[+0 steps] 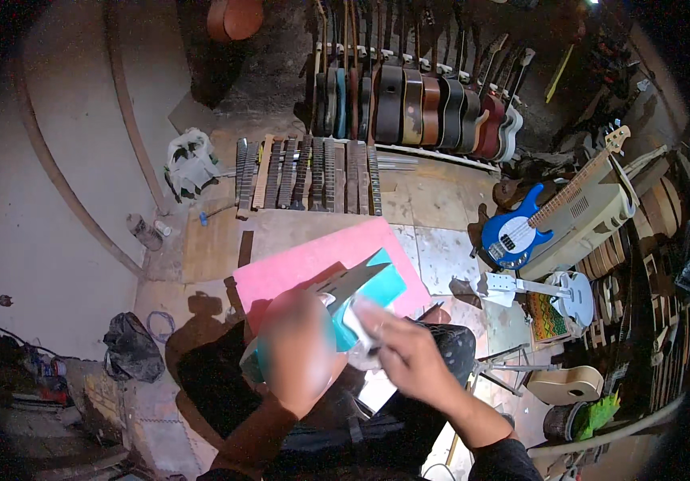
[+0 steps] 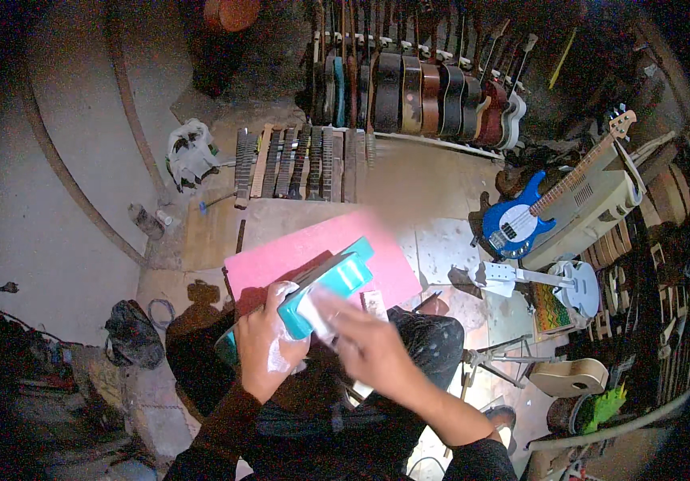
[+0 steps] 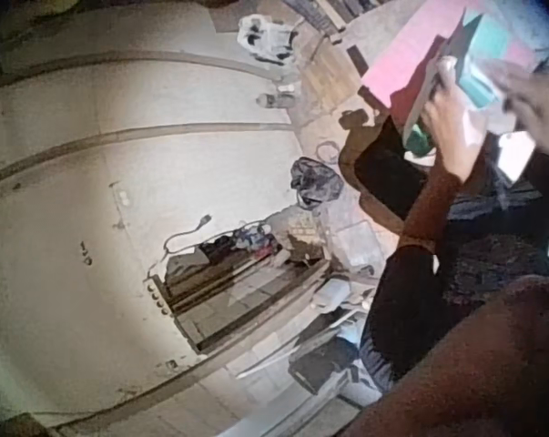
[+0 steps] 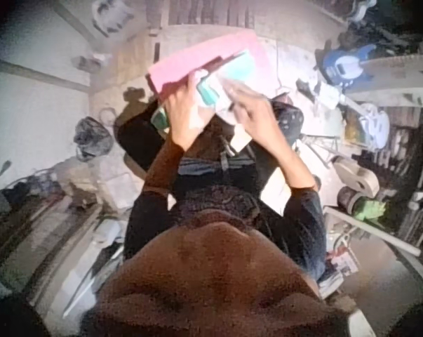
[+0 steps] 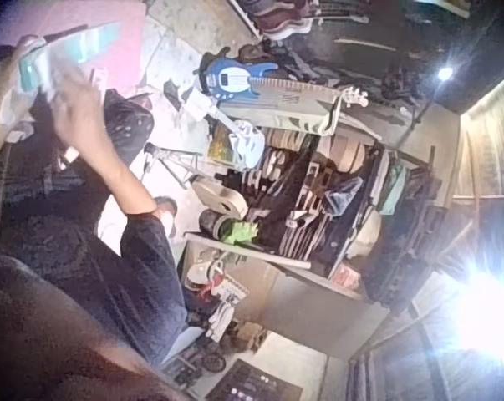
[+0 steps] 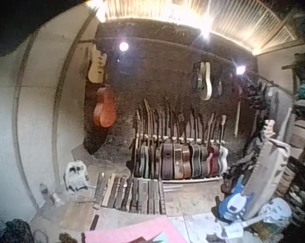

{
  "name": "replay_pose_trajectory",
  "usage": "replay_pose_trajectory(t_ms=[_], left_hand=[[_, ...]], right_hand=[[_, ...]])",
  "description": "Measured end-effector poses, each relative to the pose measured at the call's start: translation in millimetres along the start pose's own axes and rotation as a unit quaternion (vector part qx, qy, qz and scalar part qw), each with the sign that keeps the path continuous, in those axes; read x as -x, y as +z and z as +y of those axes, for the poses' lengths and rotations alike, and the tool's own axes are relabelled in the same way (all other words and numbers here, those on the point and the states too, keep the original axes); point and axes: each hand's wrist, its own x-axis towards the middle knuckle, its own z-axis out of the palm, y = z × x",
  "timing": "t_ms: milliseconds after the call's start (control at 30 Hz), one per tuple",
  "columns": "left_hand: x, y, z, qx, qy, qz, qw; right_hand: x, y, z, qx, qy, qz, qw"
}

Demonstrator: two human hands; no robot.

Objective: The person sands the surface of a turquoise electric guitar body using a sanding block and a white cloth.

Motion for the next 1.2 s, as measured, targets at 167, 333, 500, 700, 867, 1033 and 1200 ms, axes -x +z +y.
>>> replay_pose_trajectory(t_ms=[167,333,500,700,867,1033,1200], left_hand=[[-7,-4,6,0.006,0.02,-0.004,1.0],[-3,-5,4,0.007,0.01,-0.029,0.999],[-6,-4,8,0.003,0.018,-0.033,0.999],[-5,-6,10,0.009,0.012,-0.047,0.999],[-4,-4,13,0.016,0.005,-0.088,0.996],[0,0,13,0.015,0.014,-0.054,0.998],[-8,2,19,0.015,0.039,-0.031,0.999]], right_hand=[[-7,2,12,0.048,0.054,0.065,0.995],[6,1,10,-0.005,0.039,0.022,0.999],[-6,-1,6,0.071,0.044,0.098,0.992],[-2,-11,23,0.132,0.028,0.08,0.988],[15,8,0,0.062,0.018,0.057,0.996],[1,-9,19,0.187,0.035,0.112,0.975],[14,-2,-17,0.044,0.046,0.041,0.997]])
